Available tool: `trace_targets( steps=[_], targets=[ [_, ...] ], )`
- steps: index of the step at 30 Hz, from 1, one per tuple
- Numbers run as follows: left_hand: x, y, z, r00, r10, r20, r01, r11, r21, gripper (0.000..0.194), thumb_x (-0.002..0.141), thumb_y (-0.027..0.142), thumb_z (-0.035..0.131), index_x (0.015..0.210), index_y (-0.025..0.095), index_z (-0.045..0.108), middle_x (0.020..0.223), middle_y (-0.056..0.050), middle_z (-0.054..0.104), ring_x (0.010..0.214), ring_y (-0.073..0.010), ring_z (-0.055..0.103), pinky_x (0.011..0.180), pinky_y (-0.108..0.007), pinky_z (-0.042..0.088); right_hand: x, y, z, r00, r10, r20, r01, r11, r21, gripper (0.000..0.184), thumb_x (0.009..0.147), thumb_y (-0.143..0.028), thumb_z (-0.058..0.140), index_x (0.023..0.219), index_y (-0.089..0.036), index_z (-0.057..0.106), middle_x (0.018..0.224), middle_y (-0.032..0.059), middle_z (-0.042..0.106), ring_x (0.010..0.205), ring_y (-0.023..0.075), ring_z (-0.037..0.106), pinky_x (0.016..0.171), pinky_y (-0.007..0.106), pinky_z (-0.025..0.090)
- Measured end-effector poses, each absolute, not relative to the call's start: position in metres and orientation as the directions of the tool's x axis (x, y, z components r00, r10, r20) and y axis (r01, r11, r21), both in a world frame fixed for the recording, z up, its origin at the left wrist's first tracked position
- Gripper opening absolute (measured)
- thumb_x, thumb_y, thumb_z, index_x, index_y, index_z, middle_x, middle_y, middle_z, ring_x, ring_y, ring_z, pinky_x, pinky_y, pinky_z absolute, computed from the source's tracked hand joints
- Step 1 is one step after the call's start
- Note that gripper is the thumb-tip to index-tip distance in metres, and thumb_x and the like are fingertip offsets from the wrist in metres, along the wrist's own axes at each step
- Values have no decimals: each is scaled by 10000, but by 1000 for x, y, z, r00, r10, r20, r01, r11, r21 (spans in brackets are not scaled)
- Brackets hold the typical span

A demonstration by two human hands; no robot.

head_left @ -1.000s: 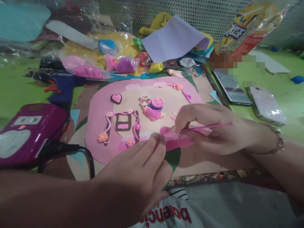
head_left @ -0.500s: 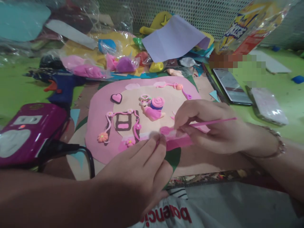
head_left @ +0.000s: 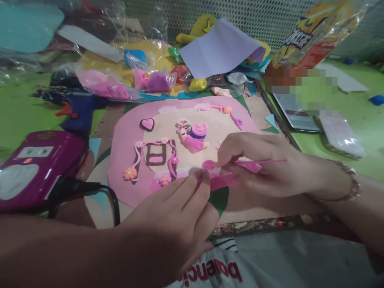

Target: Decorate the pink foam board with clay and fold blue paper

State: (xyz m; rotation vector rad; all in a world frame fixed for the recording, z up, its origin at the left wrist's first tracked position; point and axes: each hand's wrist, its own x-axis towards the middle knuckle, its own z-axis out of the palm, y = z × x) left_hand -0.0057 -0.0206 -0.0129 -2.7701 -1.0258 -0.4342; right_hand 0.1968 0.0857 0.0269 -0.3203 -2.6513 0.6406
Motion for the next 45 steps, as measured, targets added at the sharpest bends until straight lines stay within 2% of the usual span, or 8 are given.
trace_targets(
  steps=[15, 21, 26, 35, 41, 45],
  targets=[
    [-7, -21, -11, 734, 606, 305, 645, -764, -35, 434, 784, 457, 612, 1027, 104, 550, 1248, -209, 559, 1175, -331, 509, 980, -404, 405, 200, 83, 31, -916, 307, 257, 151, 859, -489, 150, 829, -65, 443, 926, -169, 489, 862, 48, 584, 746, 122, 564, 636, 224, 462],
    [-6, -22, -10, 720, 626, 298, 662, -749, -24, 500, 727, 477, 680, 1034, 103, 552, 1248, -210, 557, 1158, -329, 517, 993, -399, 392, 203, 80, 30, -923, 314, 222, 185, 869, -460, 125, 859, -92, 445, 952, -152, 502, 865, 42, 575, 733, 111, 557, 620, 219, 447],
    [-6, -22, -11, 723, 621, 302, 658, -752, -31, 490, 755, 479, 649, 1041, 94, 552, 1242, -212, 558, 1148, -335, 524, 981, -405, 400, 202, 80, 28, -925, 309, 222, 187, 877, -443, 114, 861, -100, 458, 950, -157, 500, 860, 33, 574, 743, 109, 550, 630, 220, 448],
    [-7, -23, -11, 733, 609, 303, 648, -761, -35, 455, 779, 460, 619, 1046, 98, 552, 1252, -206, 556, 1169, -331, 509, 996, -410, 400, 200, 82, 30, -866, 325, 381, 162, 901, -401, 167, 825, -43, 439, 916, -173, 490, 826, 27, 584, 760, 112, 566, 669, 224, 473],
    [-8, -21, -11, 739, 600, 306, 639, -769, -36, 463, 797, 459, 599, 1068, 87, 544, 1253, -223, 550, 1173, -332, 503, 987, -410, 401, 202, 76, 28, -908, 311, 282, 183, 898, -400, 98, 899, -134, 426, 949, -170, 502, 878, 52, 583, 811, 133, 576, 694, 249, 475],
    [-8, -20, -11, 739, 601, 305, 639, -769, -32, 382, 838, 425, 552, 1035, 98, 549, 1229, -205, 571, 1157, -323, 516, 997, -412, 386, 201, 74, 29, -920, 292, 260, 176, 903, -391, 132, 895, -112, 412, 943, -164, 522, 865, 59, 582, 810, 138, 570, 684, 251, 473]
  ],
)
